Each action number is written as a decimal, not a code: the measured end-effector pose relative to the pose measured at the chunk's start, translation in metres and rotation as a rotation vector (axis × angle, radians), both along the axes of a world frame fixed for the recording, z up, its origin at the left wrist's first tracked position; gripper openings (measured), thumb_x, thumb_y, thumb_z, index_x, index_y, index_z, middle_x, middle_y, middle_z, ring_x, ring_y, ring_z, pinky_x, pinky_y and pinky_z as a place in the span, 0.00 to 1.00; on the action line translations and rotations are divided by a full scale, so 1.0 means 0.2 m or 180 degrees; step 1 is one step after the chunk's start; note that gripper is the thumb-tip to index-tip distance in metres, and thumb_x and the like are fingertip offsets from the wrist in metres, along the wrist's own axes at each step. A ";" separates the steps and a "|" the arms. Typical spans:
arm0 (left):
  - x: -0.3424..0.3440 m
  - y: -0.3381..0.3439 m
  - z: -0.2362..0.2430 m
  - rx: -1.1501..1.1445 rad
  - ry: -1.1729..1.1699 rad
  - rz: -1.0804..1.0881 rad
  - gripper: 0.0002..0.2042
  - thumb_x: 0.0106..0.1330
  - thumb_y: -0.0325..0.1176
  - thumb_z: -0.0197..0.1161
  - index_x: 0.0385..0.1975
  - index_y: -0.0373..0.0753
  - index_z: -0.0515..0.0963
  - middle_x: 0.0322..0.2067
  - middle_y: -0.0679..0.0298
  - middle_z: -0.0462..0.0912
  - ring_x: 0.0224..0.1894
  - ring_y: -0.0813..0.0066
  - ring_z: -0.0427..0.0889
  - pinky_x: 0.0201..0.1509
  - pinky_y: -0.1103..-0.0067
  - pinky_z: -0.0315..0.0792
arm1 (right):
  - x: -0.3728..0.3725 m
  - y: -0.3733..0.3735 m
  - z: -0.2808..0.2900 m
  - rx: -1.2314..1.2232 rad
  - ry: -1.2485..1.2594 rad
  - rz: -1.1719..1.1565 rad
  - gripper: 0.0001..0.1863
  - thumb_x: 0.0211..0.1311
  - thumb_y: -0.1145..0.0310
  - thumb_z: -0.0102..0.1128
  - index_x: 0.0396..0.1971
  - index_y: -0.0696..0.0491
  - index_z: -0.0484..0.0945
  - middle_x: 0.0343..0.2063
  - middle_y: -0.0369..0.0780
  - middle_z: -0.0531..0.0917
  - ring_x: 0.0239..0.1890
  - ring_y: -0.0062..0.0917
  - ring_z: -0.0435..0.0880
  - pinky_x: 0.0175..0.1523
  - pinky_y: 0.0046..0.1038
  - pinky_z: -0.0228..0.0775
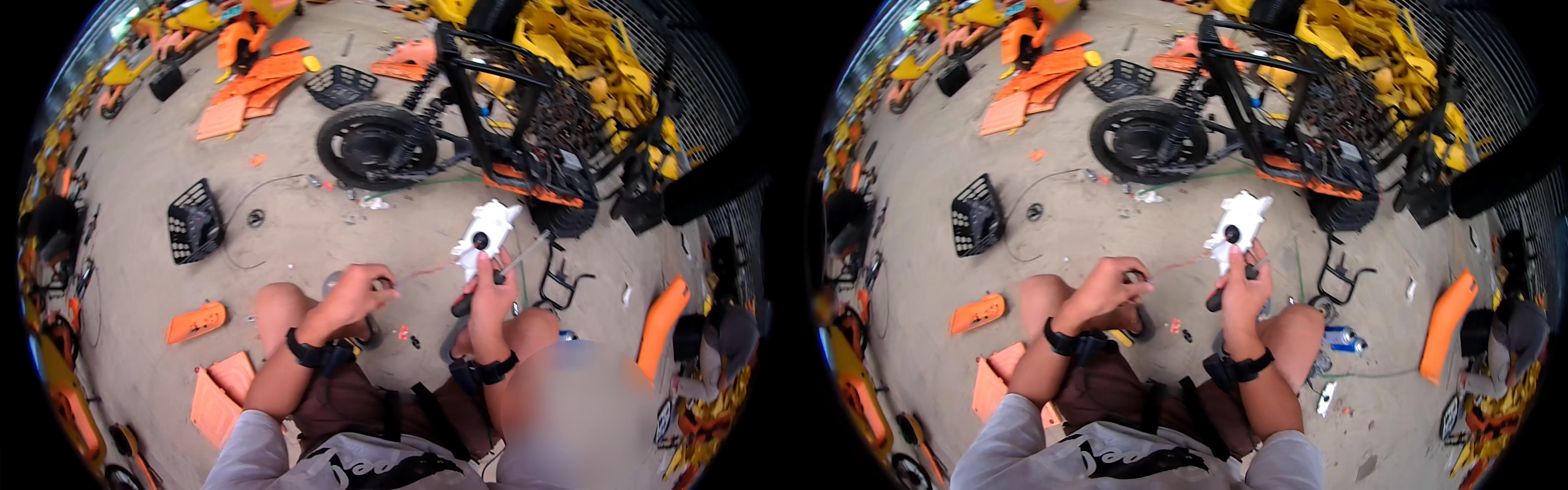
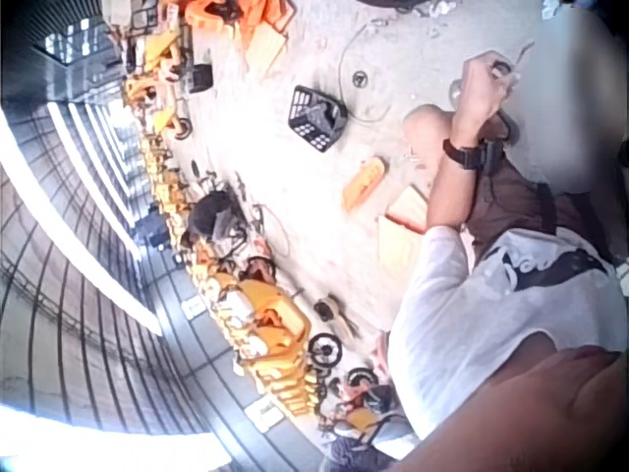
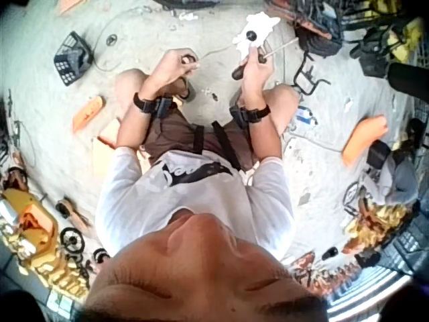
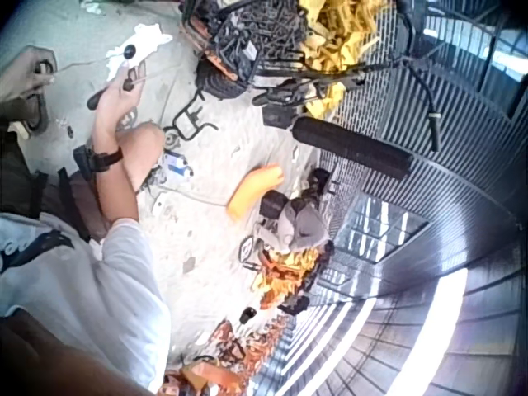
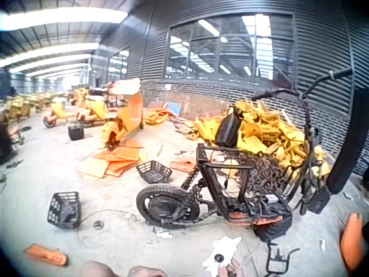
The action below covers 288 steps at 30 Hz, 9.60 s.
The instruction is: The person uses a screwdriver to disassemble a small electronic housing component, removing screws and separating the internal parts while sitting in a workspace.
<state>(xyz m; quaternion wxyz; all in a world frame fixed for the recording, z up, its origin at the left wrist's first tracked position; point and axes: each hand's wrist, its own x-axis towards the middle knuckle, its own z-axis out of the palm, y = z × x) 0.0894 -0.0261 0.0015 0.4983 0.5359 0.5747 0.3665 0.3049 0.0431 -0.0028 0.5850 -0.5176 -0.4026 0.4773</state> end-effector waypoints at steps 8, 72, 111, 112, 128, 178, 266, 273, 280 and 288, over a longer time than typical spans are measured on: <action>-0.01 -0.03 -0.13 0.0843 0.0581 -0.0665 0.08 0.53 0.25 0.67 0.33 0.32 0.80 0.25 0.52 0.82 0.28 0.61 0.82 0.35 0.71 0.74 | -0.03 -0.06 0.01 0.0035 -0.0399 0.0028 0.25 0.66 0.66 0.61 0.59 0.59 0.68 0.25 0.35 0.77 0.16 0.13 0.69 0.20 0.18 0.63; 0.20 0.08 0.02 0.0448 0.0788 -0.1046 0.05 0.63 0.26 0.62 0.35 0.33 0.79 0.24 0.59 0.82 0.26 0.71 0.79 0.34 0.76 0.73 | 0.20 0.04 -0.05 0.0330 -0.0957 0.0056 0.18 0.63 0.73 0.60 0.53 0.60 0.75 0.38 0.41 0.85 0.21 0.12 0.76 0.18 0.16 0.63; 0.05 0.09 0.08 -0.0444 -0.1201 0.0751 0.10 0.68 0.30 0.59 0.45 0.32 0.77 0.23 0.68 0.78 0.18 0.87 0.70 0.18 0.88 0.62 | 0.10 -0.03 -0.04 -0.0022 -0.2820 0.1740 0.24 0.58 0.61 0.60 0.55 0.50 0.73 0.21 0.48 0.80 0.29 0.46 0.82 0.38 0.41 0.73; 0.06 0.09 0.08 -0.0434 -0.1172 0.0769 0.11 0.69 0.31 0.59 0.45 0.32 0.77 0.23 0.67 0.78 0.18 0.87 0.70 0.18 0.88 0.62 | 0.11 -0.03 -0.04 0.0015 -0.2842 0.1790 0.26 0.57 0.62 0.60 0.56 0.51 0.71 0.22 0.49 0.80 0.31 0.47 0.82 0.39 0.42 0.73; 0.03 0.09 0.01 -0.0350 -0.1161 0.0888 0.12 0.69 0.31 0.58 0.47 0.32 0.76 0.23 0.68 0.75 0.16 0.86 0.66 0.19 0.87 0.59 | 0.14 -0.04 -0.08 0.0390 -0.2824 0.2159 0.30 0.54 0.75 0.56 0.61 0.50 0.69 0.42 0.51 0.79 0.44 0.49 0.78 0.50 0.42 0.71; 0.02 0.08 0.00 -0.0331 -0.0880 0.0959 0.11 0.69 0.30 0.56 0.45 0.32 0.77 0.22 0.70 0.73 0.18 0.86 0.65 0.20 0.87 0.58 | 0.06 -0.06 -0.19 0.0176 -0.3575 0.2070 0.22 0.53 0.68 0.62 0.51 0.52 0.77 0.39 0.47 0.82 0.41 0.46 0.82 0.46 0.39 0.75; 0.03 0.08 -0.07 0.0357 -0.0275 0.1169 0.09 0.70 0.30 0.57 0.43 0.34 0.79 0.23 0.75 0.72 0.21 0.91 0.61 0.21 0.87 0.54 | 0.11 -0.08 0.01 -0.0468 -0.1924 0.4157 0.17 0.55 0.69 0.58 0.45 0.57 0.80 0.33 0.50 0.85 0.34 0.38 0.85 0.42 0.34 0.76; 0.00 0.06 -0.06 0.0314 0.0075 0.1037 0.09 0.68 0.28 0.56 0.40 0.32 0.81 0.26 0.71 0.78 0.29 0.87 0.69 0.31 0.85 0.64 | 0.23 0.04 -0.05 -0.0019 -0.3198 0.2174 0.18 0.53 0.68 0.60 0.46 0.57 0.80 0.34 0.51 0.84 0.35 0.40 0.84 0.41 0.34 0.76; 0.02 0.09 -0.06 0.0421 -0.0118 0.1128 0.09 0.69 0.29 0.56 0.42 0.33 0.80 0.23 0.74 0.73 0.24 0.89 0.63 0.26 0.85 0.58 | 0.09 -0.13 -0.15 0.0209 -0.2710 0.4715 0.17 0.53 0.69 0.58 0.43 0.57 0.82 0.33 0.51 0.84 0.33 0.41 0.84 0.40 0.33 0.76; -0.01 0.07 -0.10 0.0434 -0.0045 0.1175 0.09 0.70 0.30 0.56 0.42 0.34 0.80 0.21 0.74 0.71 0.22 0.88 0.63 0.24 0.85 0.57 | 0.25 0.02 -0.01 -0.0128 -0.3228 0.2074 0.15 0.53 0.69 0.58 0.41 0.57 0.81 0.28 0.50 0.84 0.28 0.43 0.83 0.37 0.35 0.76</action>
